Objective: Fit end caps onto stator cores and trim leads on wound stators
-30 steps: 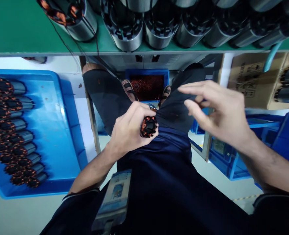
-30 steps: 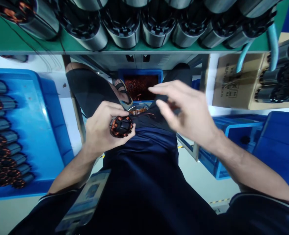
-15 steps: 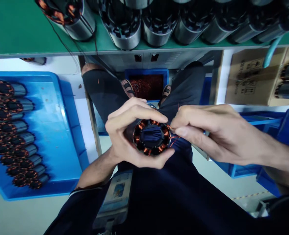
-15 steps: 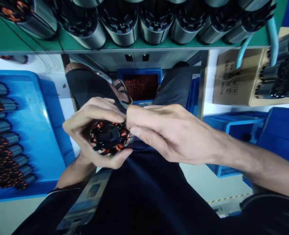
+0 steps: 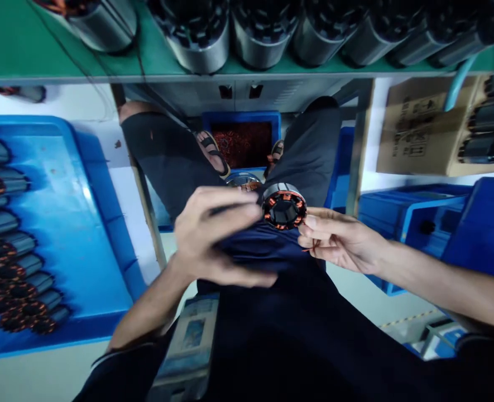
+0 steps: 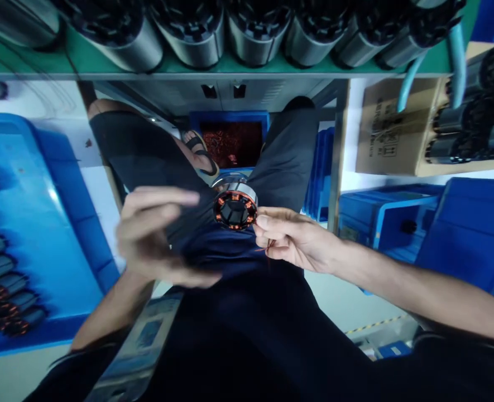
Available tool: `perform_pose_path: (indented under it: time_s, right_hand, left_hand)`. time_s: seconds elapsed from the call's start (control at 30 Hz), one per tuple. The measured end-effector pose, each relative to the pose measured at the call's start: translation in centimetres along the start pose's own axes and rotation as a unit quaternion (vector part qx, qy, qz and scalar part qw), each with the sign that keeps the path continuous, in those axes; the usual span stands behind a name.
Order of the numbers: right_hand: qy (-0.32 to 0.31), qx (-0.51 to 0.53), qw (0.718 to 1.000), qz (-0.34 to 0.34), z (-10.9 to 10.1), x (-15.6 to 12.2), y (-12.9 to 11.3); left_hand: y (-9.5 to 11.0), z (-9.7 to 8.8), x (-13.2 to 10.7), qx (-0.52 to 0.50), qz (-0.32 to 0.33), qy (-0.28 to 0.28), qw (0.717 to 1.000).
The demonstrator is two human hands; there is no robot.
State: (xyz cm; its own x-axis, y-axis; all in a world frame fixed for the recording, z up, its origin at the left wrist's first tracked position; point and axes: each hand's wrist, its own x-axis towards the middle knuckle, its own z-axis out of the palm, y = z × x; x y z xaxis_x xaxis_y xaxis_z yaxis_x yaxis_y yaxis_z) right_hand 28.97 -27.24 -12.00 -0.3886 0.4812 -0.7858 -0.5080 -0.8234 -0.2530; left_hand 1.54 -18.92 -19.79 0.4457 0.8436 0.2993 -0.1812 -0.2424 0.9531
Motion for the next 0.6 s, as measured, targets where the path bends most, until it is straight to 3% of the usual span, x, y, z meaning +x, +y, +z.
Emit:
perform_pose_path:
  time_s: [0.03, 0.07, 0.13, 0.17, 0.2, 0.23, 0.3, 0.33, 0.37, 0.4, 0.43, 0.47, 0.53, 0.57, 0.6]
  right_hand:
    - [-0.021, -0.014, 1.0, 0.004, 0.3, -0.1, -0.3]
    - [-0.048, -0.057, 0.997, -0.003, 0.7, -0.3, -0.9]
    - [-0.085, -0.226, 0.968, -0.076, 1.4, -0.8, -2.7]
    - [-0.088, -0.337, 0.928, -0.134, 1.6, -1.2, -3.9]
    - [-0.083, -0.451, 0.868, -0.192, 1.6, -1.5, -5.0]
    - [-0.075, -0.555, 0.793, -0.237, 1.5, -2.0, -6.0]
    - [-0.069, -0.711, 0.634, -0.296, 1.0, -2.8, -7.7]
    - [-0.064, -0.758, 0.564, -0.321, 0.7, -3.3, -8.4]
    - [-0.048, -0.786, 0.509, -0.347, 0.4, -3.8, -8.9]
    - [-0.024, -0.795, 0.478, -0.372, 0.2, -4.2, -9.4]
    - [0.003, -0.785, 0.483, -0.388, 0.0, -4.5, -9.8]
    - [0.02, -0.761, 0.524, -0.382, -0.2, -4.7, -10.0]
    - [-0.001, -0.676, 0.682, -0.278, -0.4, -4.3, -10.0]
    - [-0.039, -0.613, 0.766, -0.189, -0.5, -3.8, -9.7]
    - [-0.082, -0.542, 0.832, -0.09, -0.6, -3.0, -9.2]
  left_hand:
    - [0.2, -0.2, 1.6, 0.08, 0.07, -0.05, 0.993]
    - [0.5, -0.2, 3.3, 0.12, 0.087, -0.102, 0.984]
    - [1.2, 0.4, 5.8, 0.123, 0.021, -0.179, 0.976]
    - [1.6, 1.0, 6.4, 0.081, -0.053, -0.212, 0.972]
    - [2.0, 1.7, 6.6, 0.012, -0.146, -0.256, 0.956]
    - [2.4, 2.3, 6.5, -0.075, -0.25, -0.302, 0.917]
    - [2.8, 3.1, 5.7, -0.205, -0.403, -0.365, 0.814]
    - [2.9, 3.1, 5.2, -0.202, -0.422, -0.37, 0.803]
    - [2.9, 3.0, 4.8, -0.143, -0.396, -0.353, 0.836]
    - [2.8, 2.7, 4.4, -0.039, -0.324, -0.319, 0.89]
    - [2.6, 2.3, 4.2, 0.077, -0.217, -0.286, 0.93]
    - [2.5, 1.9, 4.1, 0.174, -0.098, -0.262, 0.944]
    - [2.2, 1.3, 3.9, 0.28, 0.106, -0.236, 0.925]
    - [2.1, 1.2, 3.8, 0.301, 0.171, -0.231, 0.909]
    - [2.0, 1.2, 3.7, 0.318, 0.211, -0.221, 0.898]
